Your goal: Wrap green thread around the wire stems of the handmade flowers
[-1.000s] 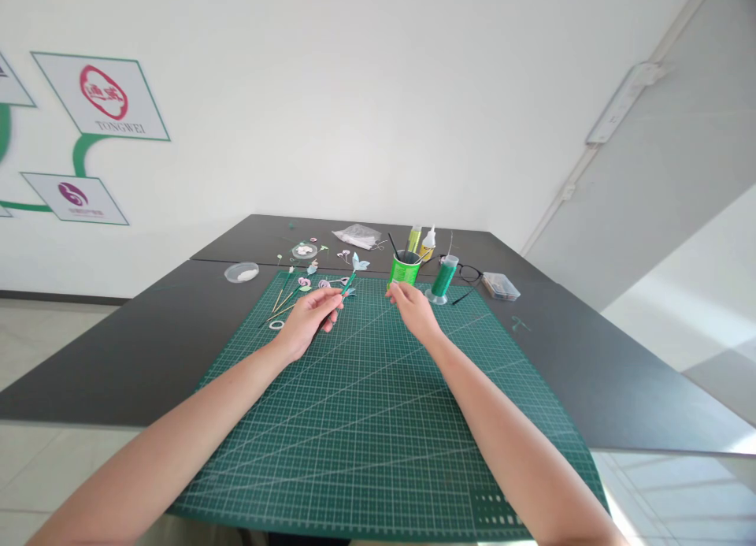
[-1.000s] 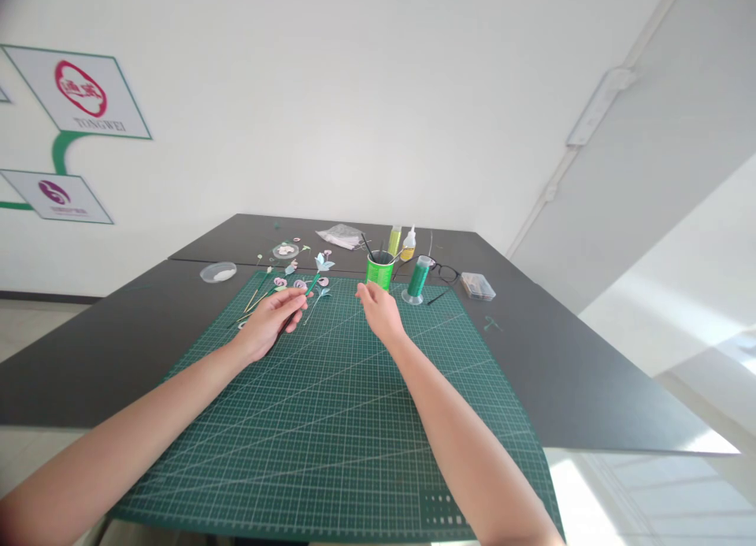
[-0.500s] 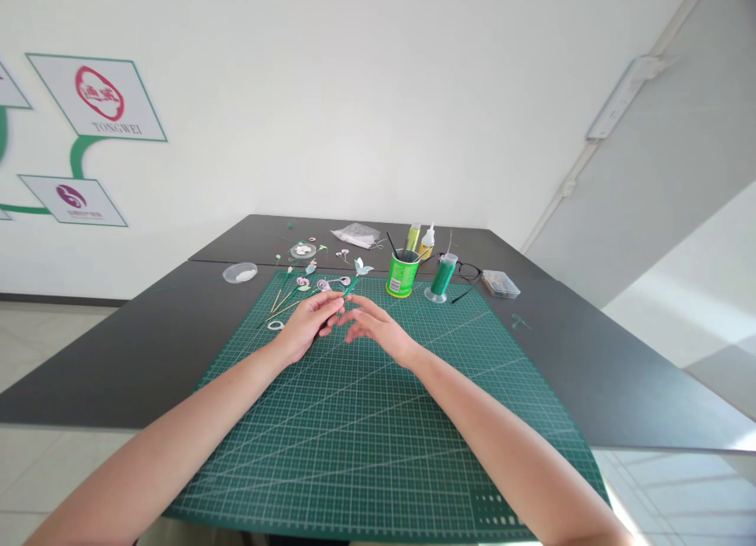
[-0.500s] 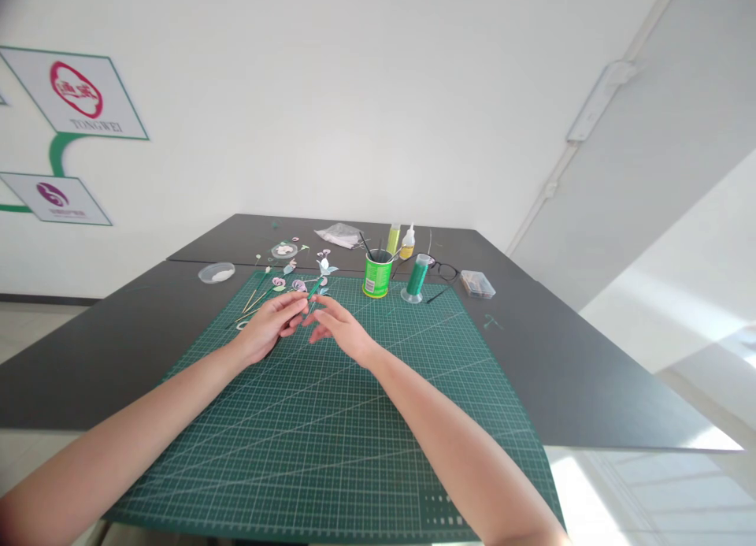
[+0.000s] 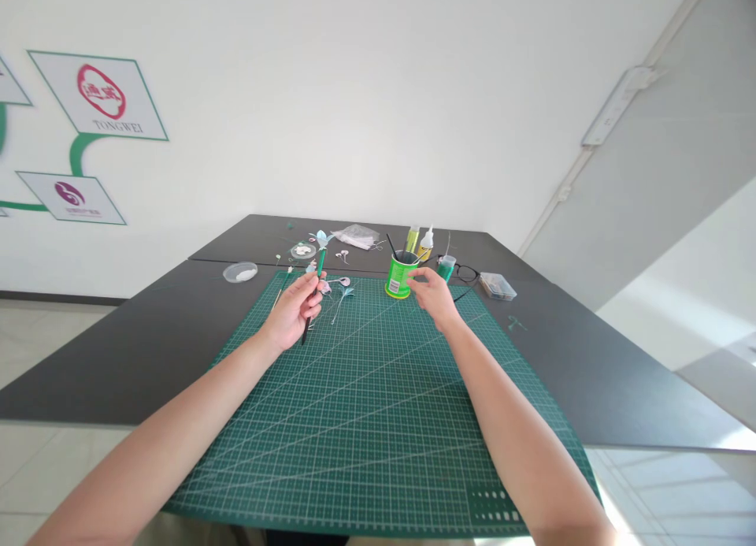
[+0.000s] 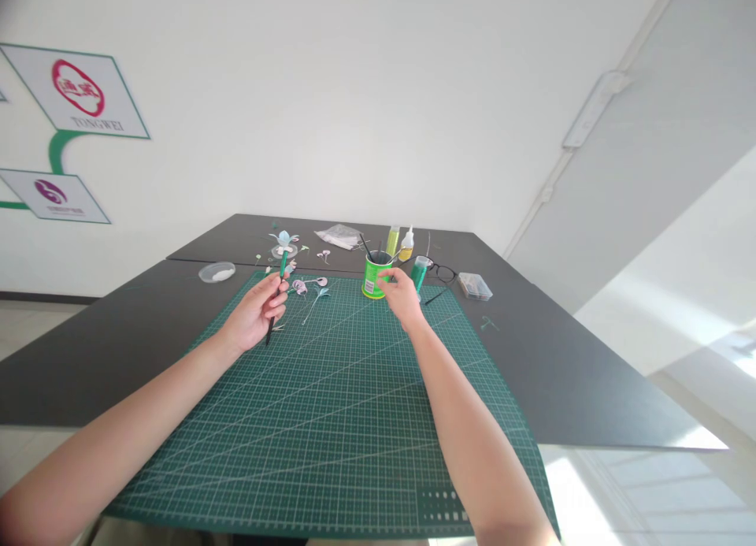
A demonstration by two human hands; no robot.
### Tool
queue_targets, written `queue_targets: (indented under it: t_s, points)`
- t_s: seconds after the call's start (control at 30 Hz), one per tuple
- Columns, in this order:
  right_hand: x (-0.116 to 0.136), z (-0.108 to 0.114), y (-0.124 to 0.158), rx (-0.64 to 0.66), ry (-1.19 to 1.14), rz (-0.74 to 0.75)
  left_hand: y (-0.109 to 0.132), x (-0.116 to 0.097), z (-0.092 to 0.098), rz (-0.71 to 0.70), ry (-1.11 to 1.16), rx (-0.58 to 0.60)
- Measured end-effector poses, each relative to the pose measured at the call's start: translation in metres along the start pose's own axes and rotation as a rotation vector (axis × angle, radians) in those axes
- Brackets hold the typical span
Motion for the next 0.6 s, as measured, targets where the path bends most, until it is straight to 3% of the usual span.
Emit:
queue_targets:
  t_s: [0.23,0.6]
  points:
    - [-0.005,0.045,-0.018,-0.202,0.16,0.068,-0.002,0.002,0.003,-0.006,-0.001,0.006]
    - [-0.004,0.111,-0.026,-0.516,0.157,0.123,-0.004,-0.008,0.009,-0.029,0.026,-0.054]
Point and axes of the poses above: each hand's wrist, its own y-axis away from the middle knuckle, its own z-axis out of the back of the hand, x = y × z, the point moved 9 cm from there along -y, towards the middle knuckle, and after that the axes turned 4 degrees about -x, right-handed, at the moved point
